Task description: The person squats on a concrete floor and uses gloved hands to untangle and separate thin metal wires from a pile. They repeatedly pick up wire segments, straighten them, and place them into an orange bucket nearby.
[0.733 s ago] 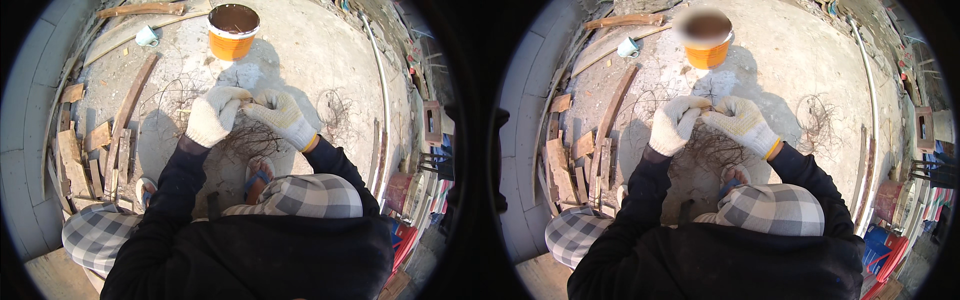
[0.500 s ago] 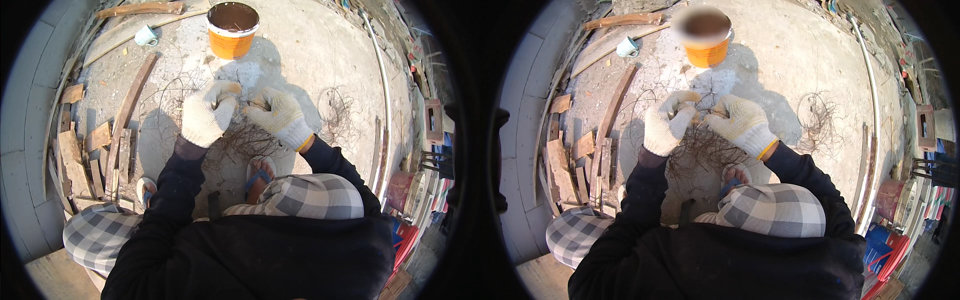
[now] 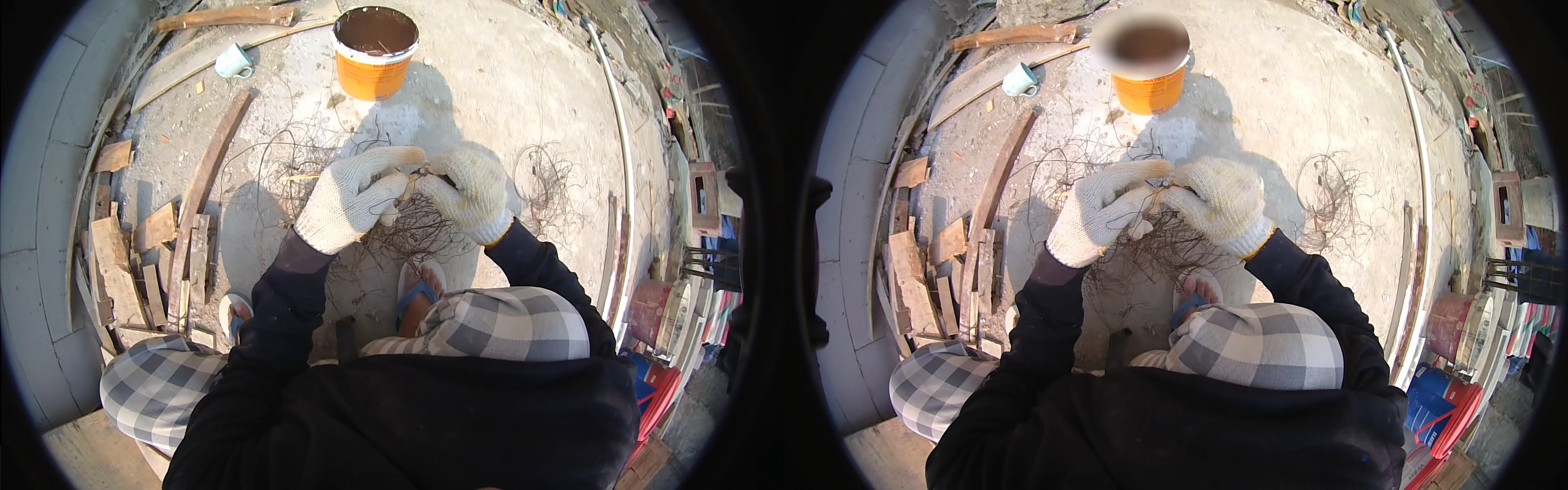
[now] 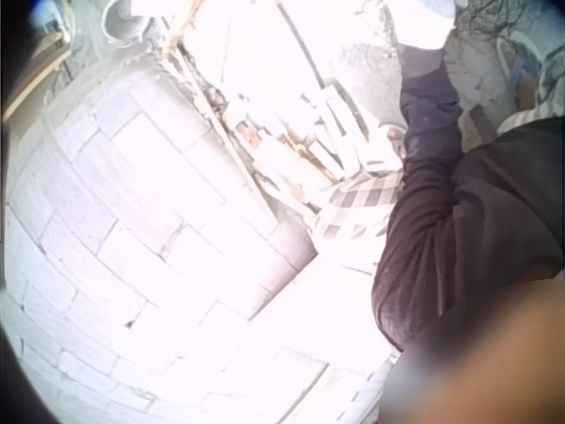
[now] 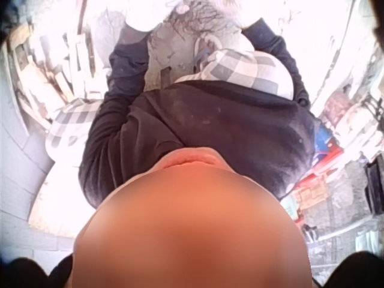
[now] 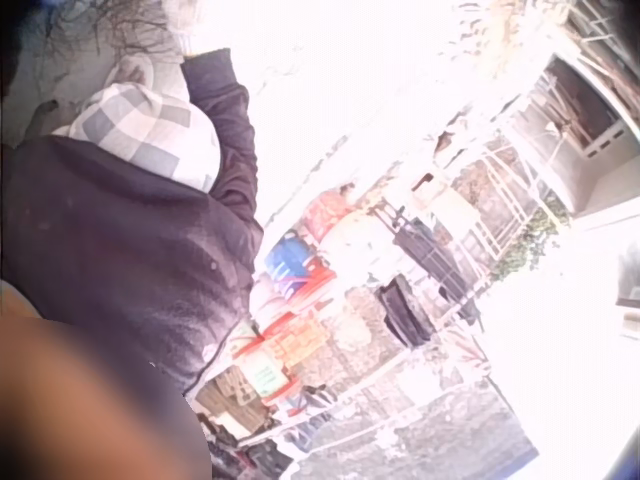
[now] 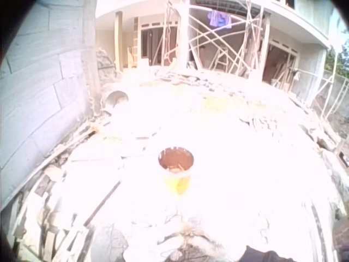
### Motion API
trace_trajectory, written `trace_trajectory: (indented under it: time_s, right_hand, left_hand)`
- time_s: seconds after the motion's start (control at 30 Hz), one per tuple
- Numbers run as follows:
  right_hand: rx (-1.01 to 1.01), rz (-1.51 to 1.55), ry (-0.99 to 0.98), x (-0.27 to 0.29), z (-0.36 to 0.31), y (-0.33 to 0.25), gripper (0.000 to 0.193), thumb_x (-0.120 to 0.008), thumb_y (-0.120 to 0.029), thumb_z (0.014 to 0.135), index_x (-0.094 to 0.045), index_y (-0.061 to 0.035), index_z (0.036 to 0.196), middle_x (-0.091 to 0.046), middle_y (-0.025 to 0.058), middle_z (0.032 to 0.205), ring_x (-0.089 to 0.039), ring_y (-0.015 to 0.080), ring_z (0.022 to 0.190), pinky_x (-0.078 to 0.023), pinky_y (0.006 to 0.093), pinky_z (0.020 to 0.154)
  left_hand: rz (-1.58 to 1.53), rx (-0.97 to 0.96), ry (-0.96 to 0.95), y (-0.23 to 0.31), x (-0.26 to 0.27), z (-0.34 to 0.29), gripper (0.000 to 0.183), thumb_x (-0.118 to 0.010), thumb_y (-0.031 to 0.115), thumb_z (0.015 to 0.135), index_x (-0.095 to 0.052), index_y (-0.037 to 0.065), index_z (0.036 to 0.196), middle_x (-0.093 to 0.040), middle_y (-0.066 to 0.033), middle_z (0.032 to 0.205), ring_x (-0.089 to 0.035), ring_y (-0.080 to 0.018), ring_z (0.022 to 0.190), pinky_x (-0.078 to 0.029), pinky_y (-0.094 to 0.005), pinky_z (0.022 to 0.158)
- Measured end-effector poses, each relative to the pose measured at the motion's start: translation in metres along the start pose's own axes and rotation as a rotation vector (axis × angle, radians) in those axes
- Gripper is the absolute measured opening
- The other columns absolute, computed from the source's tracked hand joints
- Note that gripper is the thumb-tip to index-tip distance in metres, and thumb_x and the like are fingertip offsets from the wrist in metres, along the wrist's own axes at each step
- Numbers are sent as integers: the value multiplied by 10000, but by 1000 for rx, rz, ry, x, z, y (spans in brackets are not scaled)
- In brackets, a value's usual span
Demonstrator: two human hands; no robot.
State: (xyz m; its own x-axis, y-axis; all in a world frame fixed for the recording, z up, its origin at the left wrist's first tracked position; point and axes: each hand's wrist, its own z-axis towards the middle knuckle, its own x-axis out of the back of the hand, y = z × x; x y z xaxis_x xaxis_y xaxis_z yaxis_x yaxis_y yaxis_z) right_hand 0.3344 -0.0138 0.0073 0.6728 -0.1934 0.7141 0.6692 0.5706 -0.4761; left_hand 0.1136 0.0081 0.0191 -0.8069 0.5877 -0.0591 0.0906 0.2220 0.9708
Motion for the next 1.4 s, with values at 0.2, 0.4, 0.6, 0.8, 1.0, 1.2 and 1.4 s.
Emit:
trace_trajectory:
  time_s: [0.2, 0.4, 0.6, 0.8, 1.0, 1.2, 1.4]
  right_hand:
    - [55, -3, -33, 5, 3, 0, 257, -819, -289, 760, -739, -97, 911, -692, 95, 784, -684, 287, 701, -536, 373, 620]
    - [-137, 27, -140, 3, 3, -7, 276, -790, -351, 798, -743, -95, 890, -694, 106, 773, -681, 291, 694, -532, 373, 621]
    - [-677, 367, -389, 2, 9, -6, 297, -766, -335, 862, -737, -44, 915, -692, 102, 744, -670, 212, 679, -519, 340, 628]
    - [-579, 604, -392, 4, 14, -8, 330, -764, -295, 874, -715, -19, 1047, -694, 80, 811, -622, 146, 709, -506, 307, 663]
    - [-667, 302, -529, 17, 20, -10, 296, -776, -307, 851, -707, -58, 996, -672, 97, 809, -629, 187, 726, -505, 334, 684]
    - [-447, 136, -477, 14, 17, -8, 241, -724, -331, 861, -692, -104, 933, -666, 137, 800, -662, 310, 745, -510, 386, 665]
    - [-289, 108, -447, 17, 12, 0, 196, -695, -297, 869, -687, -115, 940, -671, 119, 811, -667, 334, 763, -519, 404, 664]
  left_hand:
    - [518, -555, 147, -8, 1, 8, 416, -697, 58, 864, -660, 73, 1278, -677, -108, 1101, -646, -192, 971, -517, -287, 854]
    - [113, -266, 152, -12, 2, 5, 363, -707, 105, 906, -657, 44, 1260, -683, -94, 1072, -637, -141, 848, -522, -270, 775]
    - [-143, 15, 53, -14, -1, 7, 467, -632, 166, 967, -535, -43, 1374, -688, -56, 938, -610, -81, 724, -523, -207, 667]
    - [-319, 132, -46, -23, 7, 9, 465, -645, 163, 956, -539, -13, 1373, -669, -63, 855, -564, -56, 627, -456, -187, 537]
    - [-345, 210, -34, -26, 13, 9, 342, -653, 136, 938, -641, -52, 1222, -649, -68, 801, -532, -55, 581, -409, -192, 499]
    - [-269, 280, 22, -23, 7, 9, 317, -679, 148, 923, -667, -54, 1166, -633, -46, 746, -536, -69, 564, -411, -199, 496]
    - [-232, 340, -88, -27, 10, 12, 291, -687, 216, 941, -666, -37, 1082, -642, -37, 783, -559, -83, 594, -431, -218, 506]
